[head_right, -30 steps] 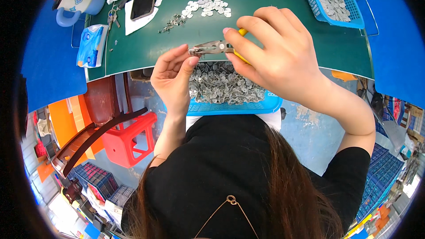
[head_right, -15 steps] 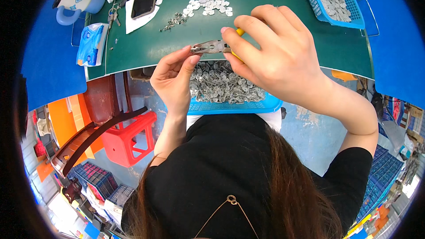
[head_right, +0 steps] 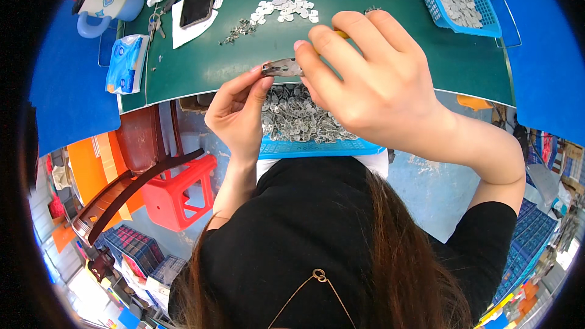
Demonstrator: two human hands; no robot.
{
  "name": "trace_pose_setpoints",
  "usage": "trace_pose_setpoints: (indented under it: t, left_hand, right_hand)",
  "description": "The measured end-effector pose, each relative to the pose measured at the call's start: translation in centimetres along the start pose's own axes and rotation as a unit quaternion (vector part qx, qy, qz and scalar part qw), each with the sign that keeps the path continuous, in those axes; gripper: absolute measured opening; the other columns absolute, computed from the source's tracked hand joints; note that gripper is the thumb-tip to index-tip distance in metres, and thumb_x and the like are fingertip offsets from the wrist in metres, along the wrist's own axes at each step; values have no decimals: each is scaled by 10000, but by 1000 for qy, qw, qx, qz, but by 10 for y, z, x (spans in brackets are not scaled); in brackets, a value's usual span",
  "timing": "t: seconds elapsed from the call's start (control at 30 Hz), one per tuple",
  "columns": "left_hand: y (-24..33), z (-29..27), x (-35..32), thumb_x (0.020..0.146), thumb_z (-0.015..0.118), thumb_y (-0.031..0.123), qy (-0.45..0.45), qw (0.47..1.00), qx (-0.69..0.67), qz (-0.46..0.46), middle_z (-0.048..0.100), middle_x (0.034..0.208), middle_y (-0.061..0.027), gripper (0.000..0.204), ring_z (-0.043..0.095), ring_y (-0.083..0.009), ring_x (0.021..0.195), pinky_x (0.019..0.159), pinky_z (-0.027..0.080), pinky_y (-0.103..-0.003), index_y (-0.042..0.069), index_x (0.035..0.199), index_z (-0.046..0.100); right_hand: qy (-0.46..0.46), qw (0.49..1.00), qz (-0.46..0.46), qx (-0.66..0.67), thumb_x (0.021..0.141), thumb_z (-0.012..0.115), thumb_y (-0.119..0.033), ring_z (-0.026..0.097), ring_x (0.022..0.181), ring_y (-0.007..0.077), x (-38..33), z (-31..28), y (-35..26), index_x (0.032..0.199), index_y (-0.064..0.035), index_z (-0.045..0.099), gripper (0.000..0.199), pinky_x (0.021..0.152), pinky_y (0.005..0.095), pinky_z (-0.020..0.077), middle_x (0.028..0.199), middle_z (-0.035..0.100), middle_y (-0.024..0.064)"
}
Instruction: Assembling small plastic toy wheels onto metal axles using pliers at a workbench.
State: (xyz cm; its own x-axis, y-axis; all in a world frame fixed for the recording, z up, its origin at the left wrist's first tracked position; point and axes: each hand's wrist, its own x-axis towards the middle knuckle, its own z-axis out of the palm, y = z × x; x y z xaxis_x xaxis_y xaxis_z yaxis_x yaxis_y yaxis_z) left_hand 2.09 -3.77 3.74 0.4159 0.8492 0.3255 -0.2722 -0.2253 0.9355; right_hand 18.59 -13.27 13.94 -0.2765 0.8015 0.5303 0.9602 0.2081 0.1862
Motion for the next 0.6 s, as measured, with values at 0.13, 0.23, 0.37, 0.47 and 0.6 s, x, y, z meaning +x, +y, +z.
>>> trace_pose_setpoints:
  t: [0.13,0.23,0.37,0.47,0.6]
  left_hand:
    - [1,0,0,778,697,-93,6,1000,20,16,698,966,-139,196,659,-146,877,760,526,-240,-27,962,686]
    - [2,0,0,777,692,-101,6,999,27,16,698,963,-145,188,663,-162,894,781,530,-253,-32,953,689]
    - [0,3,0,780,680,-112,10,998,50,33,692,986,-161,185,666,-183,917,815,541,-274,-44,952,691]
    - [-1,4,-1,786,671,-116,18,996,69,47,689,1001,-170,193,666,-186,917,818,546,-278,-50,966,690]
    - [-2,5,0,792,661,-120,16,995,64,76,686,1009,-175,203,665,-184,919,814,546,-272,-49,980,689]
  right_hand:
    - [-5,1000,-14,-20,602,753,-106,567,827,262,1,0,-2,956,-18,663,375,672,375,477,926,597,95]
    - [-1,999,-26,-25,616,743,-113,569,831,263,2,0,-2,949,-10,667,357,672,375,477,928,596,98]
    - [9,995,-66,-79,641,720,-124,575,820,250,4,3,-5,906,-4,676,294,660,366,470,907,599,102]
    - [9,990,-91,-103,653,703,-110,572,796,228,7,2,-3,859,-1,680,235,619,341,444,871,595,94]
    - [21,987,-126,-99,651,695,-78,562,760,197,6,6,-1,811,5,673,181,546,296,377,830,582,75]
